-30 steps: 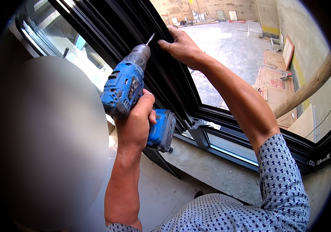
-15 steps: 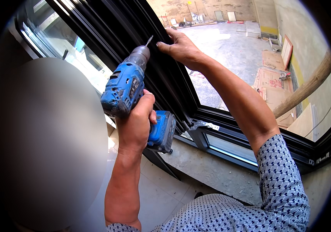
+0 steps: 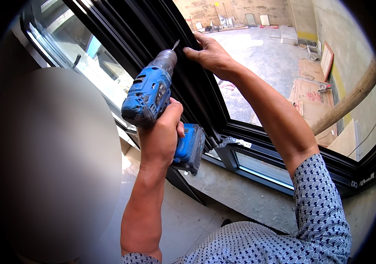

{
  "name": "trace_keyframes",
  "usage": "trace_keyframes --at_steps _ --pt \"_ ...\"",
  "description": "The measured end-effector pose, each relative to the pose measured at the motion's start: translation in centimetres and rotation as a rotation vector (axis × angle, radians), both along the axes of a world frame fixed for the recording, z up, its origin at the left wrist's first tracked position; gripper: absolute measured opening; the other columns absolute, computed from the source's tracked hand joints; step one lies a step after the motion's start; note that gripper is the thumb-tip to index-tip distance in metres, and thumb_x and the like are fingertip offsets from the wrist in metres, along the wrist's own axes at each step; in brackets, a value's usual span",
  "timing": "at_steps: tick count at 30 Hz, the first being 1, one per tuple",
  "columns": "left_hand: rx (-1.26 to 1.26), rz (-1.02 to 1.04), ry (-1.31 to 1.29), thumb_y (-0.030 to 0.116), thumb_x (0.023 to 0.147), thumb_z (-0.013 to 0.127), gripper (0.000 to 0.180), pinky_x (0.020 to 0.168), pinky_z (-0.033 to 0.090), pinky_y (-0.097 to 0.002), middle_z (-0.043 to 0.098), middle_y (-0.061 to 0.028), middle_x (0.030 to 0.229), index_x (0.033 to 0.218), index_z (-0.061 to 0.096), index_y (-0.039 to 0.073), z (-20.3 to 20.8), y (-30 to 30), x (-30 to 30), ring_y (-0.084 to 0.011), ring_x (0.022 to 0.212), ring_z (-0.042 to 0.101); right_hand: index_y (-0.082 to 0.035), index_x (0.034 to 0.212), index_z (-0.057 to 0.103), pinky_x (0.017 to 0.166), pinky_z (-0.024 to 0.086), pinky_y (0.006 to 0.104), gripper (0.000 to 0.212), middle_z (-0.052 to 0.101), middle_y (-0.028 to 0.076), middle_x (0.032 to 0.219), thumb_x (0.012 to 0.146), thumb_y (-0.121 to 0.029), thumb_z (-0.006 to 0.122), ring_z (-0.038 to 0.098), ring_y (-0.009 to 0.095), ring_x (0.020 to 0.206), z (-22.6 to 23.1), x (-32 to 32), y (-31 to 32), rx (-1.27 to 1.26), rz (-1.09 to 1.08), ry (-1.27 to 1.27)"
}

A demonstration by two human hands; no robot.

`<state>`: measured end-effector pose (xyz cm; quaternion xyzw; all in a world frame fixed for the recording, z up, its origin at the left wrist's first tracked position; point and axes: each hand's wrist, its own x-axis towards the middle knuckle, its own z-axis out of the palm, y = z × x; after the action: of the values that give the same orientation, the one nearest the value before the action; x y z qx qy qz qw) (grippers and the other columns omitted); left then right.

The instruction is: The person uses a power drill to drive screws into the metal track of a window frame, handling screws by hand to place them in the track before securing them with the tool.

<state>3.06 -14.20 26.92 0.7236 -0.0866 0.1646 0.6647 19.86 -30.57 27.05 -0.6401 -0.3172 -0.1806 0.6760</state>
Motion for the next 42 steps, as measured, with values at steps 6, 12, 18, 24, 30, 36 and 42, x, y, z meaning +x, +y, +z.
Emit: trace_keyframes --at_steps 6,12,18,24,30,36,42 --pt "-0.026 -0.013 0.027 0.005 0.09 0.059 0.003 0.054 0.044 -0.0289 0.049 0.0013 0.062 0.088 0.061 0.005 -0.3 -0.1 -0.3 -0.0111 0.051 0.048 0.005 0.154 0.033 0.118 0.035 0.0405 0.076 0.037 0.028 0.156 0.095 -0.025 0.071 0.041 0.034 0.143 0.3 -1.1 0.0 0.0 0.053 0.037" --pt "-0.005 0.015 -0.003 0.005 0.09 0.062 0.001 0.053 0.043 -0.0283 0.049 0.0013 0.062 0.091 0.062 0.004 -0.4 0.2 -0.2 -0.011 0.051 0.048 0.004 0.141 0.05 0.097 0.049 0.0316 0.055 0.062 0.018 0.128 0.095 -0.016 0.07 0.06 0.02 0.112 0.0 -0.7 0.7 0.071 -0.008 0.023" --pt "0.037 -0.025 -0.037 0.011 0.091 0.063 0.006 0.05 0.044 -0.0273 0.056 0.0003 0.067 0.092 0.061 0.006 -0.5 0.4 0.0 -0.0098 0.049 0.053 -0.004 0.142 0.051 0.095 0.056 0.0309 0.049 0.066 0.012 0.123 0.097 -0.01 0.068 0.066 0.017 0.107 -1.1 2.8 1.3 0.119 -0.025 -0.029" --pt "0.027 -0.005 -0.053 0.012 0.093 0.062 0.007 0.051 0.044 -0.026 0.058 -0.0002 0.068 0.092 0.061 0.005 -1.9 0.4 -0.5 -0.0089 0.051 0.053 -0.001 0.139 0.056 0.099 0.054 0.034 0.049 0.068 0.012 0.121 0.094 -0.013 0.073 0.067 0.019 0.107 -1.4 2.0 1.3 0.22 0.107 0.003" --pt "-0.036 -0.06 -0.085 0.01 0.096 0.064 0.008 0.054 0.044 -0.0246 0.061 -0.0001 0.076 0.101 0.062 0.004 -4.7 1.7 -2.5 -0.0071 0.058 0.054 0.001 0.139 0.057 0.104 0.051 0.0356 0.056 0.067 0.016 0.126 0.089 -0.014 0.079 0.065 0.022 0.114 -2.1 2.0 1.8 0.22 -0.24 -0.066" --pt "-0.024 -0.068 -0.03 0.012 0.097 0.063 0.013 0.056 0.045 -0.0244 0.061 0.0018 0.076 0.108 0.064 0.004 -10.1 5.3 -5.7 -0.0059 0.059 0.053 0.002 0.125 0.067 0.093 0.054 0.0302 0.042 0.07 0.014 0.117 0.09 -0.016 0.079 0.067 0.019 0.104 -2.0 0.5 2.1 0.27 -0.139 -0.016" --pt "-0.015 -0.137 0.073 0.015 0.099 0.062 0.018 0.058 0.045 -0.0238 0.058 0.0031 0.074 0.114 0.065 0.005 -16.3 9.9 -8.5 -0.0046 0.062 0.052 0.004 0.128 0.063 0.097 0.053 0.031 0.038 0.07 0.018 0.117 0.097 -0.018 0.07 0.068 0.022 0.111 -4.1 -2.1 1.0 0.12 -0.421 -0.047"
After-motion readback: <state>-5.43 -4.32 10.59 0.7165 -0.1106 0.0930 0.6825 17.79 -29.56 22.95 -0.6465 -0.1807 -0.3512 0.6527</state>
